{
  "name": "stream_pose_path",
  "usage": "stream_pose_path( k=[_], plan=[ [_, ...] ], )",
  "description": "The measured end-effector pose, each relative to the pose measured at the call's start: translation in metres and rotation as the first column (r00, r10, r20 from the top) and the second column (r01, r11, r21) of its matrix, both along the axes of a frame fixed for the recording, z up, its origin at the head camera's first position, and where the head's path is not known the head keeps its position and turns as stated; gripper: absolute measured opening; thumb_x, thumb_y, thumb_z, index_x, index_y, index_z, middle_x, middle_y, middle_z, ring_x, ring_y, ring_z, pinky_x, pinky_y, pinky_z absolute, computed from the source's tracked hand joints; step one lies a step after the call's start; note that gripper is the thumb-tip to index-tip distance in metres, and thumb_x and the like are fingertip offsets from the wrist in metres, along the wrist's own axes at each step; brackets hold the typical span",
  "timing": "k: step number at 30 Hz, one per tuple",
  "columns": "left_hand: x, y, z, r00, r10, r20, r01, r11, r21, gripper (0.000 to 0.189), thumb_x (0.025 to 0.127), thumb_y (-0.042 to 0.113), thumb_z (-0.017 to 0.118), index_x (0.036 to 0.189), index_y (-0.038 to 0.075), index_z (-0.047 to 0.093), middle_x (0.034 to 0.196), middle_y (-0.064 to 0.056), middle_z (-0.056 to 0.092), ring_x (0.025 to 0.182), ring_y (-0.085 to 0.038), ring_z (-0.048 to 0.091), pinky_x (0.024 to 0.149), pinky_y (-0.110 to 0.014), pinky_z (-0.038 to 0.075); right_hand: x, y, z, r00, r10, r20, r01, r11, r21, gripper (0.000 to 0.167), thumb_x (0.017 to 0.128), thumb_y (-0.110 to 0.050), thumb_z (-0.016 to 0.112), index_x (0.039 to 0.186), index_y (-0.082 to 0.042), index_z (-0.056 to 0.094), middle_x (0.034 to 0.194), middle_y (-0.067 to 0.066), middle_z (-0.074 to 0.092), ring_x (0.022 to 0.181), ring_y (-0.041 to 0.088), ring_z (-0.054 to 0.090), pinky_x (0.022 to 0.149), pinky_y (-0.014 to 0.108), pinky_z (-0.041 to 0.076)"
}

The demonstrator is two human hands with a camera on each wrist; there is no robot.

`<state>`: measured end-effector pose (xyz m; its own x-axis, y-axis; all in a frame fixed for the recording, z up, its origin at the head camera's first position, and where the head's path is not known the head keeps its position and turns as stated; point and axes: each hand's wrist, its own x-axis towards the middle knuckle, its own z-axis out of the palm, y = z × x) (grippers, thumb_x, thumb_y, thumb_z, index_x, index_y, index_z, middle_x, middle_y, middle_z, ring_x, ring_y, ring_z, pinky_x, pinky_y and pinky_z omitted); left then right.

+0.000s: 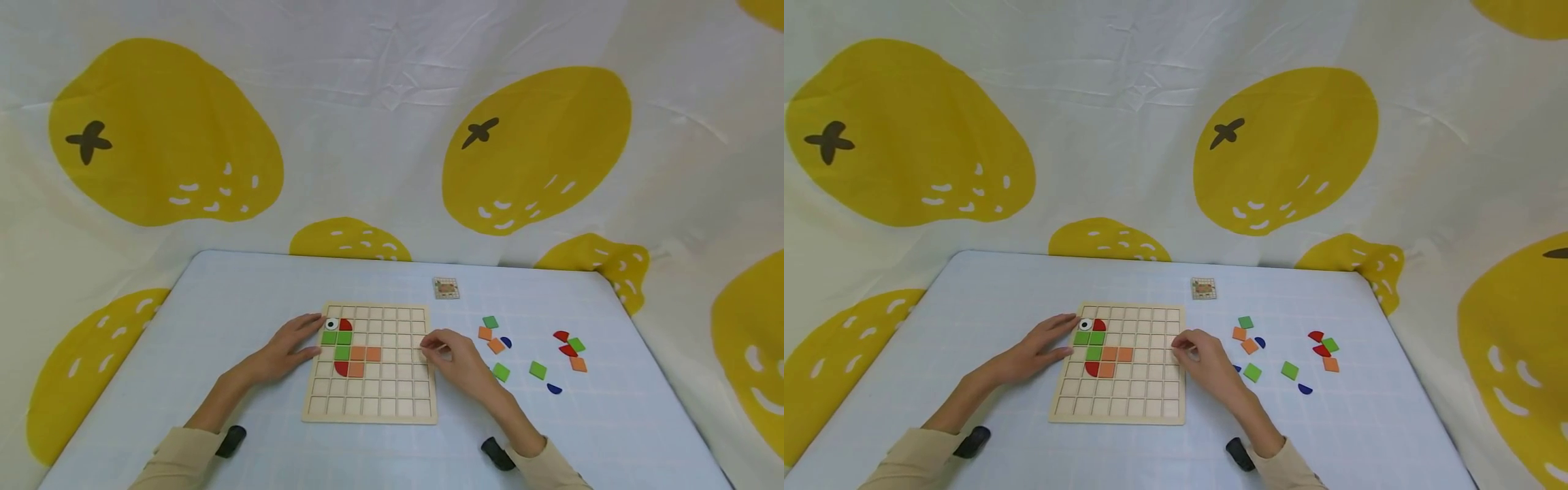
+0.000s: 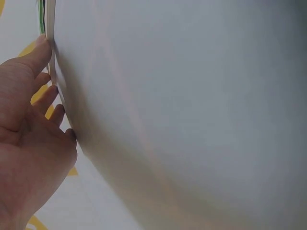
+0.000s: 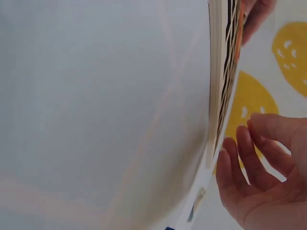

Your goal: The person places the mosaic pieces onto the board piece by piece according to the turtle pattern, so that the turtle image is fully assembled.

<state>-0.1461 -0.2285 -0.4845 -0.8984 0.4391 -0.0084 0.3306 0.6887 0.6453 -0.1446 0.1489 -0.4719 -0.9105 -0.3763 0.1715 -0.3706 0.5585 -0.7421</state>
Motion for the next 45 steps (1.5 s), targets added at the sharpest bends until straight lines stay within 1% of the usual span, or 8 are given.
stream_pose_path(
  k=[4,8,15,22,31,34,38,45],
  plan=[
    [0.0,-0.001,0.0,1.0,-0.001,-0.001,0.001,1.0,-0.004,0.063,0.103,0.023,0.064,0.157,0.002,0.039,0.162,-0.023,0.033,0.149,-0.048,0.024,0.117,-0.068,0.022,0.001,0.012,0.0,0.998,-0.063,-0.008,0.064,0.997,0.041,0.01,0.093,-0.005,0.075,0.102,-0.01,0.074,0.1,-0.005,0.071,0.094,0.014,0.066,0.086,0.038,0.058],
    [0.0,-0.002,0.0,1.0,0.001,-0.006,-0.001,1.0,-0.01,0.063,0.103,0.023,0.065,0.157,0.001,0.039,0.161,-0.023,0.033,0.149,-0.048,0.024,0.117,-0.068,0.022,0.003,0.025,0.002,0.993,-0.114,0.007,0.113,0.991,0.075,0.012,0.094,-0.007,0.075,0.104,-0.011,0.074,0.104,-0.003,0.071,0.099,0.016,0.067,0.09,0.042,0.057],
    [-0.001,-0.002,-0.001,1.0,-0.003,0.001,0.003,1.0,-0.001,0.063,0.103,0.023,0.064,0.157,0.0,0.039,0.162,-0.023,0.032,0.149,-0.049,0.023,0.117,-0.068,0.021,0.009,0.056,0.002,0.987,-0.16,-0.019,0.161,0.981,0.11,0.017,0.092,-0.004,0.077,0.108,-0.01,0.073,0.104,-0.001,0.071,0.101,0.02,0.066,0.093,0.045,0.057],
    [0.0,-0.004,-0.003,1.0,-0.01,-0.015,0.01,1.0,0.002,0.062,0.104,0.024,0.064,0.156,-0.001,0.04,0.161,-0.025,0.033,0.148,-0.05,0.025,0.116,-0.07,0.022,0.019,0.081,0.004,0.977,-0.213,-0.002,0.21,0.964,0.162,0.019,0.093,-0.008,0.077,0.111,-0.011,0.074,0.111,0.004,0.07,0.11,0.027,0.064,0.097,0.051,0.054],
    [0.0,-0.003,-0.002,1.0,-0.001,-0.017,0.001,1.0,0.005,0.063,0.103,0.022,0.065,0.156,0.0,0.039,0.16,-0.025,0.034,0.147,-0.05,0.025,0.115,-0.07,0.023,0.026,0.101,0.002,0.976,-0.218,0.017,0.21,0.956,0.205,0.025,0.091,-0.006,0.078,0.116,-0.01,0.074,0.115,0.004,0.068,0.115,0.028,0.063,0.1,0.052,0.052],
    [0.001,-0.003,-0.001,1.0,0.003,-0.016,-0.003,1.0,0.005,0.063,0.103,0.021,0.065,0.156,0.0,0.04,0.16,-0.025,0.034,0.147,-0.049,0.025,0.115,-0.07,0.023,0.027,0.104,0.002,0.976,-0.216,0.035,0.205,0.958,0.203,0.027,0.091,-0.005,0.078,0.117,-0.01,0.074,0.116,0.004,0.069,0.114,0.028,0.063,0.1,0.051,0.053],
    [0.002,-0.001,0.002,0.999,-0.008,-0.037,0.008,1.0,0.004,0.062,0.103,0.021,0.065,0.155,-0.002,0.041,0.158,-0.026,0.036,0.146,-0.05,0.028,0.115,-0.07,0.025,0.029,0.105,0.002,0.974,-0.215,0.066,0.198,0.959,0.204,0.028,0.092,-0.002,0.076,0.118,-0.009,0.073,0.116,0.004,0.07,0.111,0.027,0.063,0.098,0.05,0.054],
    [0.001,0.001,0.001,0.998,-0.019,-0.053,0.019,1.0,0.002,0.061,0.103,0.021,0.065,0.155,-0.002,0.042,0.158,-0.025,0.037,0.146,-0.05,0.029,0.114,-0.069,0.026,0.03,0.107,0.0,0.972,-0.225,0.065,0.207,0.956,0.207,0.03,0.089,0.003,0.078,0.117,-0.007,0.072,0.112,0.003,0.072,0.104,0.023,0.067,0.094,0.043,0.057]
  ],
)
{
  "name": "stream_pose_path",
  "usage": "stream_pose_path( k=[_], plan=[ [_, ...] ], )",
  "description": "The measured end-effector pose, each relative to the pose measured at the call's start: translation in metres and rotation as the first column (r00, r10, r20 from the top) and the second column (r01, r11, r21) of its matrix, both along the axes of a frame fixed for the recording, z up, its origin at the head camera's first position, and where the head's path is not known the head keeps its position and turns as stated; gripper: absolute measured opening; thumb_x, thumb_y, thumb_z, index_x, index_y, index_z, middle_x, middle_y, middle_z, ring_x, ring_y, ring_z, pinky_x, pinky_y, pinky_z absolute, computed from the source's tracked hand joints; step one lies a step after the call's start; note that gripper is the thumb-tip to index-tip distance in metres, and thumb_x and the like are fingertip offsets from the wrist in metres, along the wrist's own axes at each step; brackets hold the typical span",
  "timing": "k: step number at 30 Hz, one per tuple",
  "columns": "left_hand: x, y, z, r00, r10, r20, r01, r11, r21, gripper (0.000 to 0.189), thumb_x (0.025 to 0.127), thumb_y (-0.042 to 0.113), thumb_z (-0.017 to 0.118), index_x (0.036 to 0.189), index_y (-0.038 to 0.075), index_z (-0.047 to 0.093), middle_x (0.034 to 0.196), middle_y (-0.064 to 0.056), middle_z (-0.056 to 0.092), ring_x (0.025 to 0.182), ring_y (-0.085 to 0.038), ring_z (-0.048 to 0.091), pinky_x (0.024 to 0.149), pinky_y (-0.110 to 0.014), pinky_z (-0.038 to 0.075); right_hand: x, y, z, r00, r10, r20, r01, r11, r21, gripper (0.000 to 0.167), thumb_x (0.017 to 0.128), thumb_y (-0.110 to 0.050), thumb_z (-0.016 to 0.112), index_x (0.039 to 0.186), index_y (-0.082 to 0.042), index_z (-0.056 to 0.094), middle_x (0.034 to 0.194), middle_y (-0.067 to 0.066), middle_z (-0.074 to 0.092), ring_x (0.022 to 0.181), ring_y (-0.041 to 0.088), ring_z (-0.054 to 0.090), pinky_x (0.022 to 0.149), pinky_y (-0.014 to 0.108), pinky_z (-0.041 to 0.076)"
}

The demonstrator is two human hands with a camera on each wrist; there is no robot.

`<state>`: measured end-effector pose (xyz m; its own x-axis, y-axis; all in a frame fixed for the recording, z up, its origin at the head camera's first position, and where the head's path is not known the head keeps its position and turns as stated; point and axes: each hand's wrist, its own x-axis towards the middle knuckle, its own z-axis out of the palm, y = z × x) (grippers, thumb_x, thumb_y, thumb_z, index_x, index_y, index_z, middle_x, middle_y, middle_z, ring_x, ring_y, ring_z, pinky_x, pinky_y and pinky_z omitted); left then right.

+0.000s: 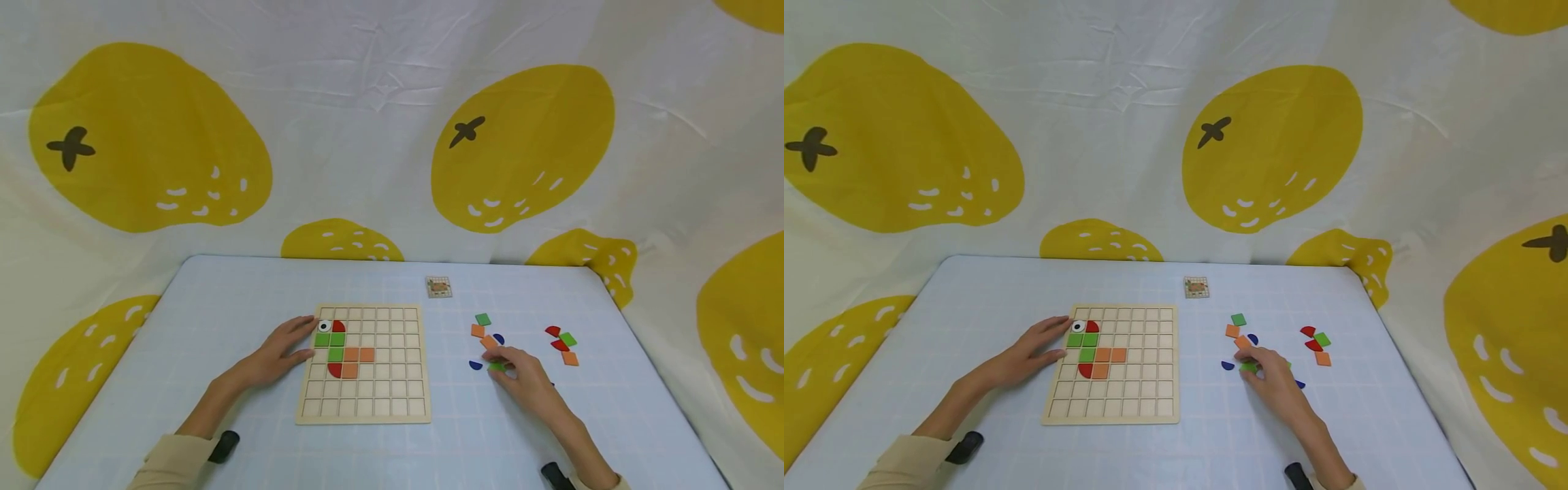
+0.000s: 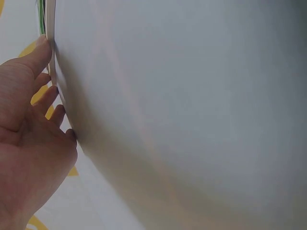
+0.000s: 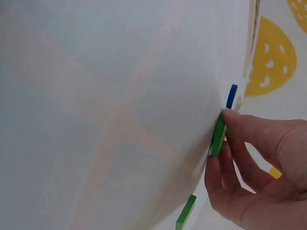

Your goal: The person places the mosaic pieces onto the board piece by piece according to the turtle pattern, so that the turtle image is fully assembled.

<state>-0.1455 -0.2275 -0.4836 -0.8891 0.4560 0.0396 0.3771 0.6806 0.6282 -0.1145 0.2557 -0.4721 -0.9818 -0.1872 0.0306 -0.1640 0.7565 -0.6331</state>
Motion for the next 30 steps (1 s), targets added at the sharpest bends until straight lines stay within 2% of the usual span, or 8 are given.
stream_pose_path(
  k=[8,11,18,30],
  plan=[
    [-0.002,-0.002,-0.005,1.0,-0.002,0.017,0.002,1.0,0.009,0.062,0.103,0.02,0.065,0.156,-0.001,0.04,0.16,-0.024,0.034,0.147,-0.048,0.026,0.116,-0.068,0.023,-0.001,-0.003,0.001,0.998,-0.004,-0.058,0.002,0.999,-0.045,0.027,0.085,0.005,0.081,0.108,-0.009,0.075,0.103,0.0,0.07,0.095,0.019,0.066,0.084,0.026,0.058],
    [-0.002,-0.003,-0.006,1.0,-0.002,0.019,0.002,1.0,0.011,0.062,0.103,0.02,0.065,0.156,-0.001,0.04,0.16,-0.025,0.034,0.147,-0.049,0.026,0.116,-0.068,0.023,-0.003,-0.006,0.004,0.998,-0.004,-0.067,-0.001,0.997,-0.072,0.025,0.085,0.004,0.081,0.104,-0.01,0.075,0.1,-0.001,0.071,0.091,0.017,0.066,0.081,0.023,0.058],
    [-0.003,-0.004,-0.007,1.0,-0.001,0.023,0.001,1.0,0.006,0.063,0.103,0.021,0.065,0.157,0.0,0.039,0.161,-0.023,0.033,0.148,-0.048,0.025,0.117,-0.067,0.023,-0.01,-0.019,0.005,0.996,0.031,-0.081,-0.039,0.995,-0.093,0.021,0.084,0.001,0.083,0.099,-0.011,0.075,0.093,-0.004,0.07,0.086,0.014,0.063,0.076,0.023,0.058],
    [-0.002,-0.003,-0.006,0.999,0.004,0.041,-0.004,1.0,0.011,0.063,0.103,0.022,0.064,0.157,0.001,0.039,0.162,-0.023,0.032,0.149,-0.048,0.025,0.117,-0.067,0.022,-0.022,-0.051,0.008,0.991,0.092,-0.1,-0.106,0.983,-0.147,0.017,0.087,-0.001,0.081,0.1,-0.01,0.075,0.095,-0.004,0.072,0.086,0.015,0.066,0.077,0.026,0.06]
  ],
)
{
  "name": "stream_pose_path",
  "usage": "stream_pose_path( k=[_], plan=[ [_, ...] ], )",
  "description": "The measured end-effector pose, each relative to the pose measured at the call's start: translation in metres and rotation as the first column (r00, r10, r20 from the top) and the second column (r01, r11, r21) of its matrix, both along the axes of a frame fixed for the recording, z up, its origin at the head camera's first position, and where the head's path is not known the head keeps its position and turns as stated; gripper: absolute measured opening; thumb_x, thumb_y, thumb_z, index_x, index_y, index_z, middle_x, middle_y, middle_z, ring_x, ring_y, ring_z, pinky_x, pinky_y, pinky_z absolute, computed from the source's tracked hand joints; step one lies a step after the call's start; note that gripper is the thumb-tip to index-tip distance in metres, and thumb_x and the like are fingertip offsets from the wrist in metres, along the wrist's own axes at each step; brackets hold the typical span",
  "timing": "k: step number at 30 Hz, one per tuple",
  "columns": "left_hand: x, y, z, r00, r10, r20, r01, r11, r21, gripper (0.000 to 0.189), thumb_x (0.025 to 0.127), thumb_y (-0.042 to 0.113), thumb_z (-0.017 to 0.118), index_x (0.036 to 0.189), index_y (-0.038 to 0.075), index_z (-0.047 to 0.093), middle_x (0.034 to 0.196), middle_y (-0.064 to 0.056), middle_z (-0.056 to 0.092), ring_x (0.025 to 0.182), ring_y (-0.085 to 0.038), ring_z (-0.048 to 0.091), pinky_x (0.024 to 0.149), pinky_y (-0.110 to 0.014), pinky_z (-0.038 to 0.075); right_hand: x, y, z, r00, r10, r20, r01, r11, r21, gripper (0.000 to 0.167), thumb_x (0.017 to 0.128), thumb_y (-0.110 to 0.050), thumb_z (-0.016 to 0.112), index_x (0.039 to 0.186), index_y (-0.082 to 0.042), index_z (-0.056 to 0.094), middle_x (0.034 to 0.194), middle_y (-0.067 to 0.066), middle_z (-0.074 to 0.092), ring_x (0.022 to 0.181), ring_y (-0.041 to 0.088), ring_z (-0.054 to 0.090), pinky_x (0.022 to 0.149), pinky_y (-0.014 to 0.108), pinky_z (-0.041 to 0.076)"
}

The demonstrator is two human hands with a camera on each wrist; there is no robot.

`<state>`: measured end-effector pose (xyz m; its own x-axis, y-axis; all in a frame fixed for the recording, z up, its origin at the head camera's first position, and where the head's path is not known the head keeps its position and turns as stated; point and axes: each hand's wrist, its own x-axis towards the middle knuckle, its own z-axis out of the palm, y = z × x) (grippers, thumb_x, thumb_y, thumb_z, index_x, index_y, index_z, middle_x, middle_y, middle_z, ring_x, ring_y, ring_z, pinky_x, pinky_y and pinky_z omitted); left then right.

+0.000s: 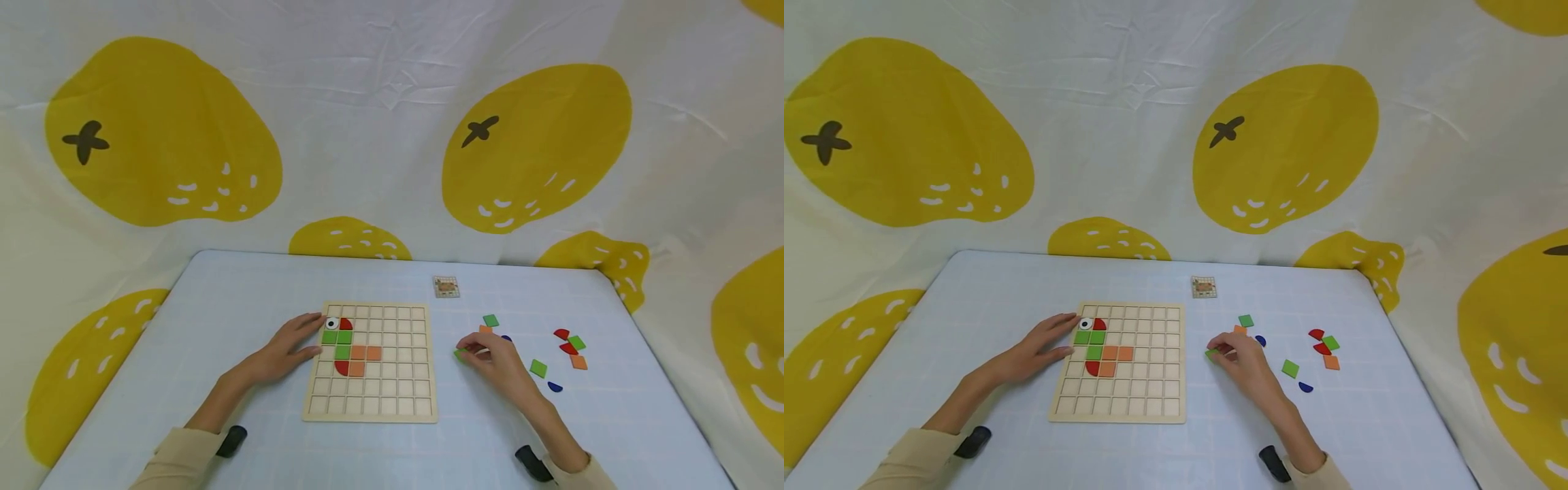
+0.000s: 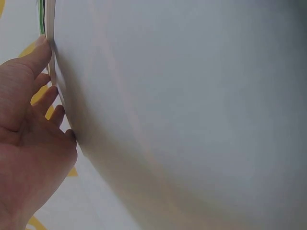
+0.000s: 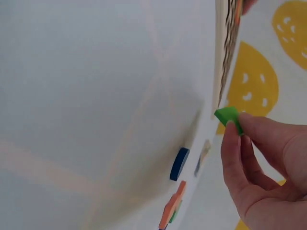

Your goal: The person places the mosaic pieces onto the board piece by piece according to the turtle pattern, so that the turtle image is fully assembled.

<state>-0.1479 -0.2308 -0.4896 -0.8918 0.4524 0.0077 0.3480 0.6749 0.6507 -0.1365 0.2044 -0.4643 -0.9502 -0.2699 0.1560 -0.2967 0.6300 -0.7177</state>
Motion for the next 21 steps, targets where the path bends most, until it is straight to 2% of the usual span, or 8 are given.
stream_pose_path(
  k=[7,11,15,21],
  plan=[
    [0.002,0.001,0.002,1.0,0.006,0.004,-0.006,1.0,0.004,0.063,0.104,0.021,0.064,0.157,0.0,0.038,0.162,-0.024,0.032,0.149,-0.048,0.023,0.117,-0.068,0.022,-0.004,-0.02,0.0,0.998,0.054,0.016,-0.053,0.996,-0.071,0.017,0.087,0.0,0.08,0.101,-0.007,0.074,0.096,-0.001,0.071,0.088,0.017,0.067,0.077,0.025,0.059],
    [0.002,0.001,0.001,1.0,0.001,-0.004,-0.001,1.0,0.009,0.063,0.104,0.022,0.063,0.157,-0.001,0.038,0.161,-0.024,0.032,0.149,-0.049,0.024,0.117,-0.069,0.022,-0.005,-0.03,0.0,0.997,0.071,0.04,-0.068,0.995,-0.073,0.016,0.089,-0.003,0.079,0.103,-0.008,0.074,0.095,-0.003,0.069,0.087,0.015,0.065,0.076,0.025,0.058],
    [0.002,0.001,0.001,1.0,0.005,0.015,-0.005,1.0,0.007,0.064,0.104,0.023,0.063,0.158,0.001,0.037,0.163,-0.023,0.031,0.15,-0.047,0.022,0.118,-0.068,0.021,-0.006,-0.041,0.0,0.996,0.091,0.016,-0.09,0.994,-0.059,0.015,0.089,-0.005,0.08,0.102,-0.01,0.075,0.091,-0.005,0.067,0.083,0.01,0.062,0.072,0.024,0.055],
    [0.001,0.0,0.001,1.0,0.005,0.012,-0.005,1.0,-0.002,0.064,0.104,0.023,0.064,0.158,0.001,0.037,0.163,-0.022,0.031,0.15,-0.047,0.022,0.118,-0.068,0.022,-0.007,-0.058,-0.001,0.99,0.143,-0.009,-0.143,0.985,-0.094,0.014,0.089,-0.005,0.08,0.1,-0.008,0.074,0.09,-0.003,0.068,0.081,0.011,0.06,0.07,0.024,0.054]
  ],
)
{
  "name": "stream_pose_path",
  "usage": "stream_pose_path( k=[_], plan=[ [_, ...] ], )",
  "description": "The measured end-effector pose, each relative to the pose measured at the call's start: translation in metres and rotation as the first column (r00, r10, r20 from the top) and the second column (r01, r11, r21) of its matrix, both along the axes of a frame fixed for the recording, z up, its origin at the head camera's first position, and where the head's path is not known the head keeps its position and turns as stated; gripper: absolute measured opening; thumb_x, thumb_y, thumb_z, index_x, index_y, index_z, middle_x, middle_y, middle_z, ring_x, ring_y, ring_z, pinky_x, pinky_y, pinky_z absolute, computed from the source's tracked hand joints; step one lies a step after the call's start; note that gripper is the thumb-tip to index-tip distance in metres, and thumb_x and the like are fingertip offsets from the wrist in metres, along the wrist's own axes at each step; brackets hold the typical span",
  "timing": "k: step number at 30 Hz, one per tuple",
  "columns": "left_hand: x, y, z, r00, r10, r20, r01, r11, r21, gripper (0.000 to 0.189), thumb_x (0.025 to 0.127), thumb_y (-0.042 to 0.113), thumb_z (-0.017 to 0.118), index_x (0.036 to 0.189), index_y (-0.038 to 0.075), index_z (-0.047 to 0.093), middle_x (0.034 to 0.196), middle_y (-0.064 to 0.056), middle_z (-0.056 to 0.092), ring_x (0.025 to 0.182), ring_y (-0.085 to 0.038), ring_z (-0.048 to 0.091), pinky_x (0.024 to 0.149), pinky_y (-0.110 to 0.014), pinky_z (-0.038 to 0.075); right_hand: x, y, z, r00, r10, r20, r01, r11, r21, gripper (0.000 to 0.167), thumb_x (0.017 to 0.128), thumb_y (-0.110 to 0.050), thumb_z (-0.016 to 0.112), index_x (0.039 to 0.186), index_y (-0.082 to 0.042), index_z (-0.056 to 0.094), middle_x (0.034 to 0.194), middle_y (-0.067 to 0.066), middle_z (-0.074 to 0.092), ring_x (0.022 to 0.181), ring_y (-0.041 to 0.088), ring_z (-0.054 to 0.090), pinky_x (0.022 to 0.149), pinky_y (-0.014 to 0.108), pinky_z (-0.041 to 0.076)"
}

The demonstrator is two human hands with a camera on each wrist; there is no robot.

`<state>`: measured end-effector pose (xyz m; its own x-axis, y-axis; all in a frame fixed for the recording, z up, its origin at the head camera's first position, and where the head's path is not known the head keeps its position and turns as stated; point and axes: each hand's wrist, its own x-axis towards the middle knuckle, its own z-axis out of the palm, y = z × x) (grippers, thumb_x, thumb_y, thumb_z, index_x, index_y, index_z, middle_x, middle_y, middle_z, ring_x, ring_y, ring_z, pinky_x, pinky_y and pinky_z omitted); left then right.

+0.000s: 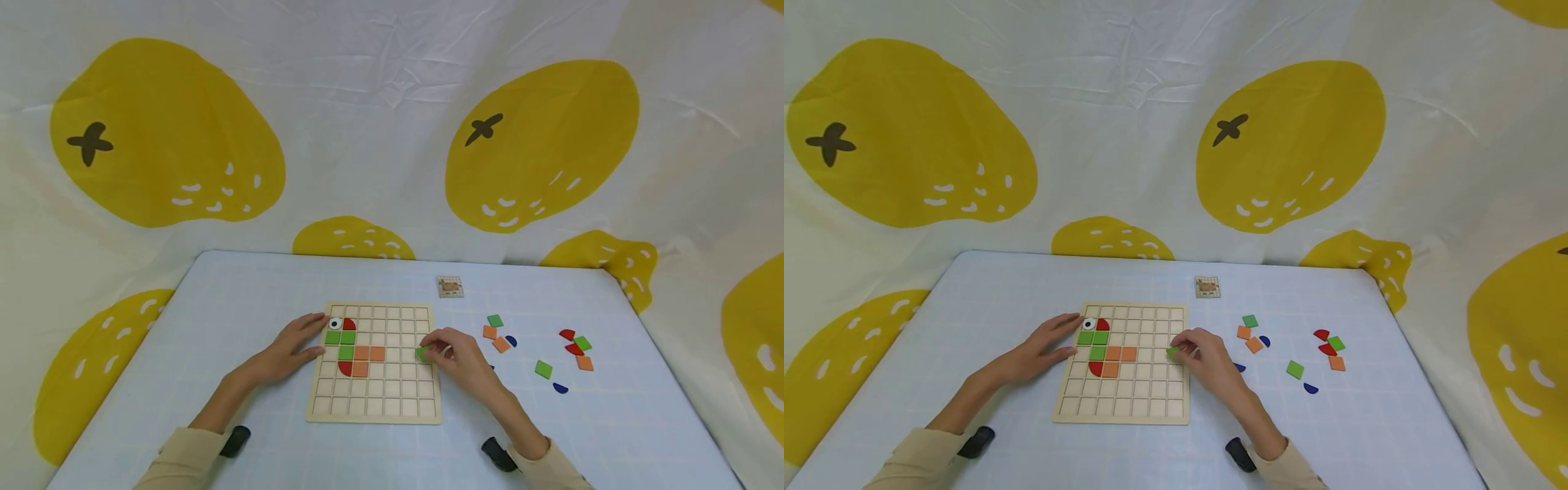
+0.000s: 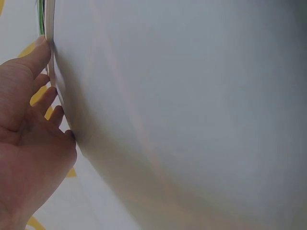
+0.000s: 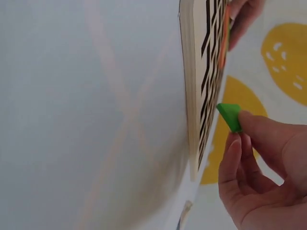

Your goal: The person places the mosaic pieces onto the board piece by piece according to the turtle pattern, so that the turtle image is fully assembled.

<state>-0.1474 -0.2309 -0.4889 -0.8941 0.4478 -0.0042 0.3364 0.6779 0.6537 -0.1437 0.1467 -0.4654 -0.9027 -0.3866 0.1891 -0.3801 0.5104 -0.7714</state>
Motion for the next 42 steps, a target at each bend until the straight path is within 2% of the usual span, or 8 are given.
stream_pose_path(
  k=[8,18,28,42],
  plan=[
    [-0.001,0.0,-0.002,1.0,0.008,0.007,-0.008,1.0,-0.001,0.064,0.104,0.025,0.063,0.159,0.004,0.037,0.163,-0.02,0.031,0.151,-0.046,0.022,0.118,-0.067,0.022,0.0,-0.025,-0.003,0.998,0.04,0.052,-0.038,0.999,-0.039,0.013,0.089,-0.006,0.08,0.1,-0.007,0.074,0.093,-0.001,0.069,0.083,0.012,0.064,0.074,0.025,0.056],
    [-0.002,0.002,-0.001,1.0,0.017,0.026,-0.017,1.0,0.003,0.065,0.104,0.025,0.064,0.16,0.006,0.036,0.164,-0.019,0.03,0.152,-0.045,0.02,0.118,-0.067,0.02,0.001,-0.049,-0.005,0.984,0.131,0.121,-0.121,0.989,-0.085,0.011,0.092,-0.004,0.077,0.102,-0.005,0.073,0.096,0.004,0.07,0.086,0.017,0.066,0.078,0.024,0.057],
    [-0.002,0.001,-0.001,1.0,0.014,0.022,-0.014,1.0,0.001,0.065,0.103,0.023,0.064,0.16,0.005,0.036,0.164,-0.019,0.03,0.152,-0.045,0.02,0.119,-0.066,0.02,0.003,-0.06,-0.009,0.972,0.195,0.13,-0.182,0.978,-0.104,0.008,0.094,-0.004,0.075,0.101,-0.002,0.073,0.094,0.005,0.07,0.085,0.017,0.066,0.078,0.025,0.057],
    [-0.001,0.002,-0.001,0.999,0.026,0.03,-0.025,1.0,-0.005,0.066,0.103,0.023,0.064,0.16,0.005,0.036,0.164,-0.019,0.03,0.152,-0.045,0.021,0.119,-0.067,0.02,0.006,-0.068,-0.007,0.972,0.184,0.143,-0.179,0.983,-0.051,0.005,0.092,-0.003,0.077,0.095,-0.002,0.074,0.087,0.003,0.069,0.077,0.013,0.063,0.07,0.022,0.054]
  ],
)
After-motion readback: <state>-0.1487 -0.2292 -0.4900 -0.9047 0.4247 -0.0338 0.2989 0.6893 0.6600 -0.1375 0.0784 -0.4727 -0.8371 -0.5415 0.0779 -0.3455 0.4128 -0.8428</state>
